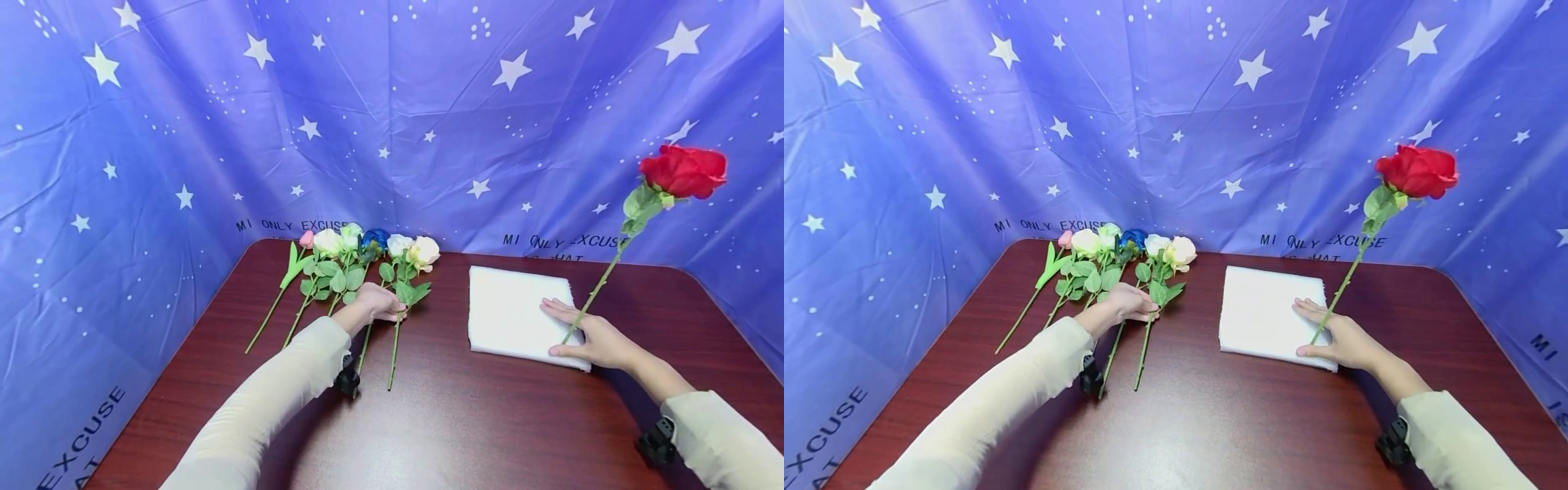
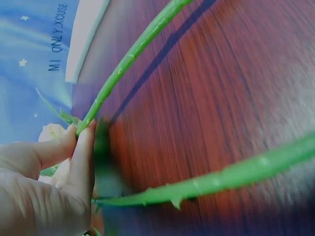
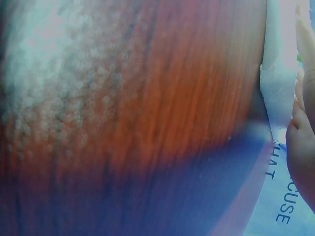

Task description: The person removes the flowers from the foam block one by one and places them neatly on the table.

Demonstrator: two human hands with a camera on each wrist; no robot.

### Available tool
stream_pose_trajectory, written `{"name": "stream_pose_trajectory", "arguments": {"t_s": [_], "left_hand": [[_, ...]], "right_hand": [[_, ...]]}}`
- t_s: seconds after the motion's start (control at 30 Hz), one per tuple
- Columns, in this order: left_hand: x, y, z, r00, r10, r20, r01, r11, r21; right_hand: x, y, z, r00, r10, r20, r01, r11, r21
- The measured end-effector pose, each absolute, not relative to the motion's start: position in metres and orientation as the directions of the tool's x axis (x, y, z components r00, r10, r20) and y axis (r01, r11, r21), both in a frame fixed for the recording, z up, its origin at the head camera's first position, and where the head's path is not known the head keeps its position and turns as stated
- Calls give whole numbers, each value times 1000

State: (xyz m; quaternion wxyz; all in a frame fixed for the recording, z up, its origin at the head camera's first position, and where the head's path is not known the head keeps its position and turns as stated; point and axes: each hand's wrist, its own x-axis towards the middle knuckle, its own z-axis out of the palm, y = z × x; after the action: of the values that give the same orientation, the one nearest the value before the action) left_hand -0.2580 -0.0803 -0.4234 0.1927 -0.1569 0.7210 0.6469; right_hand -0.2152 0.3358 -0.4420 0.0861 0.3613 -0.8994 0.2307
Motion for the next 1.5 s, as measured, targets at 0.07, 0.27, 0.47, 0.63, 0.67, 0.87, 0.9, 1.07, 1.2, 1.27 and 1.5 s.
{"name": "stream_pose_trajectory", "arguments": {"t_s": [0.07, 0.27, 0.47, 0.63, 0.67, 0.87, 0.9, 1.07, 1.2, 1.27, 1.5], "left_hand": [[-258, -84, -424, -877, 9, -480, -476, 119, 871], [-256, -91, -422, -877, -16, -479, -478, 115, 871], [-254, -87, -423, -880, -8, -476, -473, 125, 872], [-255, -83, -425, -883, 3, -469, -464, 141, 875], [-255, -82, -425, -883, 3, -469, -464, 142, 875], [-255, -82, -424, -886, -8, -464, -459, 157, 874], [-255, -83, -424, -888, -10, -460, -456, 165, 875], [-255, -86, -422, -893, -7, -449, -444, 161, 881], [-253, -87, -419, -899, 2, -438, -434, 134, 891], [-252, -88, -416, -901, -6, -433, -430, 131, 893], [-252, -90, -412, -928, -37, -371, -372, 188, 909]], "right_hand": [[-215, 336, -442, -724, -610, 322, -690, 633, -351], [-215, 336, -441, -727, -605, 323, -686, 638, -350], [-214, 336, -441, -735, -603, 310, -678, 640, -362], [-214, 334, -442, -739, -600, 306, -674, 645, -361], [-214, 334, -442, -740, -599, 306, -673, 646, -360], [-215, 334, -441, -735, -602, 311, -678, 643, -357], [-216, 334, -440, -734, -603, 312, -679, 642, -355], [-216, 333, -440, -734, -604, 311, -679, 643, -355], [-215, 334, -440, -743, -598, 300, -669, 648, -363], [-214, 334, -440, -749, -595, 292, -662, 653, -368], [-213, 335, -442, -755, -591, 285, -655, 658, -372]]}}
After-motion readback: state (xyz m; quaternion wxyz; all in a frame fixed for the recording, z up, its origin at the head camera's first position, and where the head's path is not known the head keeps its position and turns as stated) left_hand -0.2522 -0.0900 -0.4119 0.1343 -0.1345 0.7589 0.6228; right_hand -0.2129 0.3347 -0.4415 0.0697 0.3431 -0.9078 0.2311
